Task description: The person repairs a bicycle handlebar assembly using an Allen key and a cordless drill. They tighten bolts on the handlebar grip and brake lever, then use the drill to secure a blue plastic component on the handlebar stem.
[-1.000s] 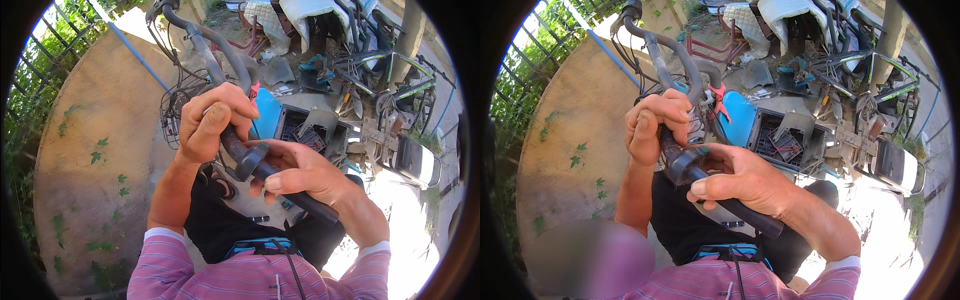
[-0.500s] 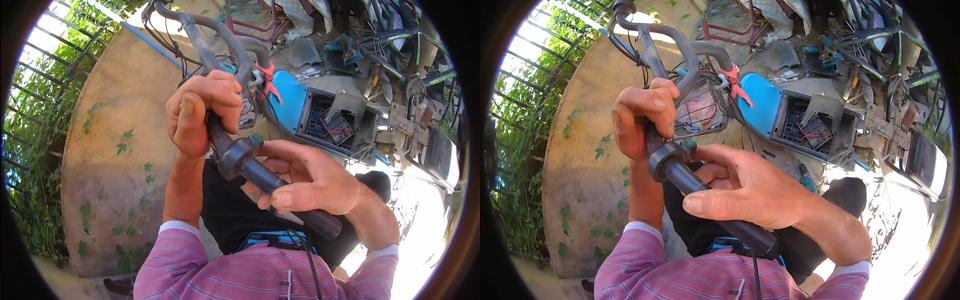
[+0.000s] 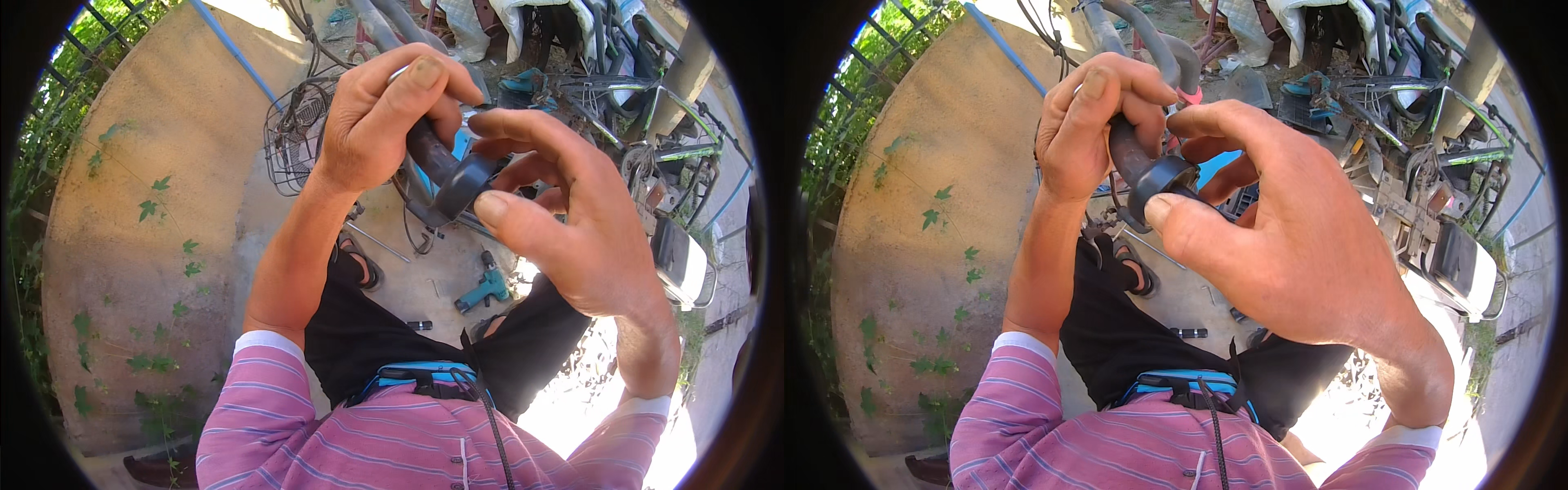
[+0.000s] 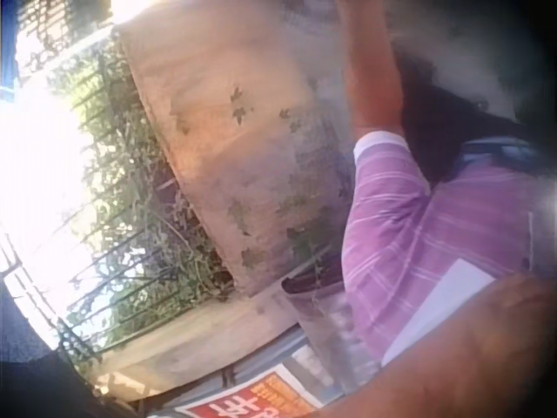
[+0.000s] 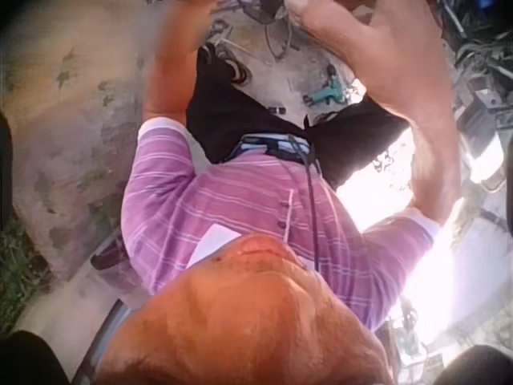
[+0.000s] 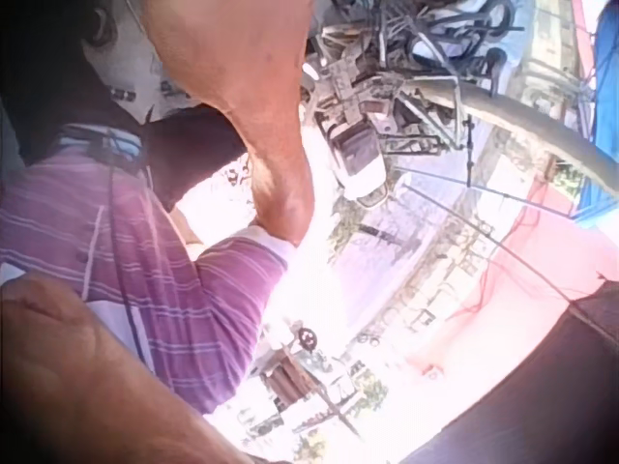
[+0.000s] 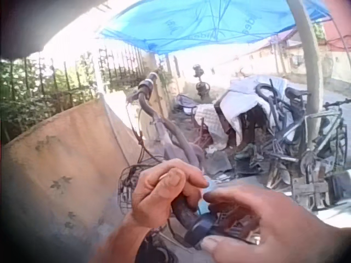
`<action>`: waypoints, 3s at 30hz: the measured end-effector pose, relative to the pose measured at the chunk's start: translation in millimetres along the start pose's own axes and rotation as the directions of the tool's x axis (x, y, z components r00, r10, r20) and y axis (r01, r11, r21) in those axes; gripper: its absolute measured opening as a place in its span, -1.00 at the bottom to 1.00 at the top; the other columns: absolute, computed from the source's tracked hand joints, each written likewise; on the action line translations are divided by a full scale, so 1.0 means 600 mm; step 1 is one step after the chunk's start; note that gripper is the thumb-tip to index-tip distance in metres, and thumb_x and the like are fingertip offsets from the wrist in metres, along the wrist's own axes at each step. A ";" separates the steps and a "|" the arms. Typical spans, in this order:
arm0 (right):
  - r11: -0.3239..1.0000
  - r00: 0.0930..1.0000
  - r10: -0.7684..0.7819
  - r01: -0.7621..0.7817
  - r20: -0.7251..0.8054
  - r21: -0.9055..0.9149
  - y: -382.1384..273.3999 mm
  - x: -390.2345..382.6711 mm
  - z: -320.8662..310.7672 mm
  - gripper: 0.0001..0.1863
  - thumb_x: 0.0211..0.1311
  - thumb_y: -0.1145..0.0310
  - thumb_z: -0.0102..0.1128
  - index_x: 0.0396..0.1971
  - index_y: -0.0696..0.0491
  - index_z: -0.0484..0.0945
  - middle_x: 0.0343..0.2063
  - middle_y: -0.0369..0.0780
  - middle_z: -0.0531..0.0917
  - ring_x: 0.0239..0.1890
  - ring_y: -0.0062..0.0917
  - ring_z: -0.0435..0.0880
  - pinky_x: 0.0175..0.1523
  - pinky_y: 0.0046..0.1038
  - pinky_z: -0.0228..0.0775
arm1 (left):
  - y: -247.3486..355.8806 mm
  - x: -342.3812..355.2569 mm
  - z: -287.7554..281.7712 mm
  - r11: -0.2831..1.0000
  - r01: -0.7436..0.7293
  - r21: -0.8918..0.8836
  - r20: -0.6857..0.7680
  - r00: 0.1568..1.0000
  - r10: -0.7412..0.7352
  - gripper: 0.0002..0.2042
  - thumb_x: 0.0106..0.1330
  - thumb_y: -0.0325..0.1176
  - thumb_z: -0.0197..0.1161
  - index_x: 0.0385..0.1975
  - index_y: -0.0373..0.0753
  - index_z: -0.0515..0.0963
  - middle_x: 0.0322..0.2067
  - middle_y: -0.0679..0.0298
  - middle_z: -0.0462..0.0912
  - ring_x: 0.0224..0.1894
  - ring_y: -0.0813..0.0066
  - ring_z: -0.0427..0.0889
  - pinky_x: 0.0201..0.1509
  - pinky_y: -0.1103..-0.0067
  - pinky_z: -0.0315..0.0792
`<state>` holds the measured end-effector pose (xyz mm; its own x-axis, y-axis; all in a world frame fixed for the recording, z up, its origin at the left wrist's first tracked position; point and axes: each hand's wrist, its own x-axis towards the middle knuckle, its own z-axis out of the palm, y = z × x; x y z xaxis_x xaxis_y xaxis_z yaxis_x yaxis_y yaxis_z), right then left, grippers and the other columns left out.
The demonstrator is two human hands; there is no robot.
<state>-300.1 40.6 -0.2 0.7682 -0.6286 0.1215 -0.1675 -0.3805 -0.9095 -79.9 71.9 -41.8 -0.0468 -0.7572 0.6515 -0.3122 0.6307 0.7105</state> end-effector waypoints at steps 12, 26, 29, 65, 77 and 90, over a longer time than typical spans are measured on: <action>0.849 0.988 -0.153 0.124 -0.015 -0.514 0.001 0.002 0.033 -0.41 -0.09 0.58 0.23 0.09 0.13 0.50 -0.10 -0.24 0.56 -0.11 -0.56 0.62 -0.01 -0.52 0.44 | -0.036 -0.084 -0.064 0.860 -0.479 -0.173 -0.507 0.792 0.339 -0.40 0.60 -0.01 -0.40 -0.12 -0.40 0.54 -0.44 0.08 0.63 -0.42 0.44 0.59 -0.28 0.60 0.45; 0.898 0.971 -0.212 0.148 -0.112 -0.413 0.016 0.028 0.022 -0.36 -0.01 0.56 0.32 0.18 0.22 0.45 -0.02 -0.16 0.62 0.01 -0.54 0.62 0.15 -0.46 0.41 | -0.045 -0.195 0.008 0.942 0.136 -0.306 -0.166 0.967 -0.194 -0.52 0.56 -0.03 -0.14 -0.41 -0.32 0.50 -0.79 0.37 0.38 -0.73 0.71 0.32 -0.59 0.68 0.19; 0.888 0.967 -0.240 0.184 -0.083 -0.422 0.020 0.047 0.007 -0.37 0.05 0.54 0.34 0.20 0.22 0.44 -0.02 -0.12 0.62 0.01 -0.52 0.62 0.19 -0.43 0.41 | -0.056 -0.194 0.013 0.903 0.173 -0.394 -0.122 0.964 -0.238 -0.53 0.56 -0.04 -0.14 -0.41 -0.31 0.51 -0.78 0.35 0.39 -0.71 0.67 0.35 -0.57 0.65 0.22; 0.650 0.972 -0.234 0.177 0.027 -0.739 -0.032 0.253 -0.034 -0.43 0.33 0.06 0.21 0.22 0.09 0.43 -0.43 -0.26 0.67 -0.53 -0.57 0.57 -0.41 -0.51 0.39 | -0.305 -0.149 0.117 0.793 0.589 -0.156 0.329 0.788 -0.521 -0.71 0.42 -0.18 0.04 -0.29 -0.34 0.49 -0.45 0.07 0.62 -0.32 0.17 0.62 -0.19 0.30 0.43; 0.597 0.975 -0.203 0.049 -0.091 -0.801 -0.084 0.292 0.002 -0.47 0.40 0.06 0.11 0.22 0.09 0.46 -0.34 -0.28 0.68 -0.53 -0.73 0.51 -0.44 -0.66 0.27 | -0.265 -0.061 0.056 0.811 0.386 -0.441 0.184 0.923 -0.339 -0.81 0.50 -0.30 0.06 -0.26 -0.32 0.47 -0.50 0.23 0.63 -0.57 0.58 0.62 -0.55 0.59 0.45; 0.664 0.979 -0.084 -0.083 -0.185 -0.743 -0.092 0.278 0.025 -0.45 0.36 0.15 0.07 0.20 0.22 0.42 -0.34 -0.16 0.70 -0.41 -0.57 0.70 -0.26 -0.57 0.47 | -0.244 0.026 -0.045 0.900 -0.106 -0.423 -0.153 0.987 0.045 -0.60 0.54 -0.13 -0.07 -0.20 -0.38 0.56 -0.49 0.19 0.63 -0.57 0.57 0.63 -0.48 0.60 0.52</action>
<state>-153.8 -33.2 64.2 0.6521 -0.7088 0.2689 -0.6344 -0.7044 -0.3183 -9.1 -28.0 -128.4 0.0853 -0.6932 0.7157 0.1253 0.7201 0.6825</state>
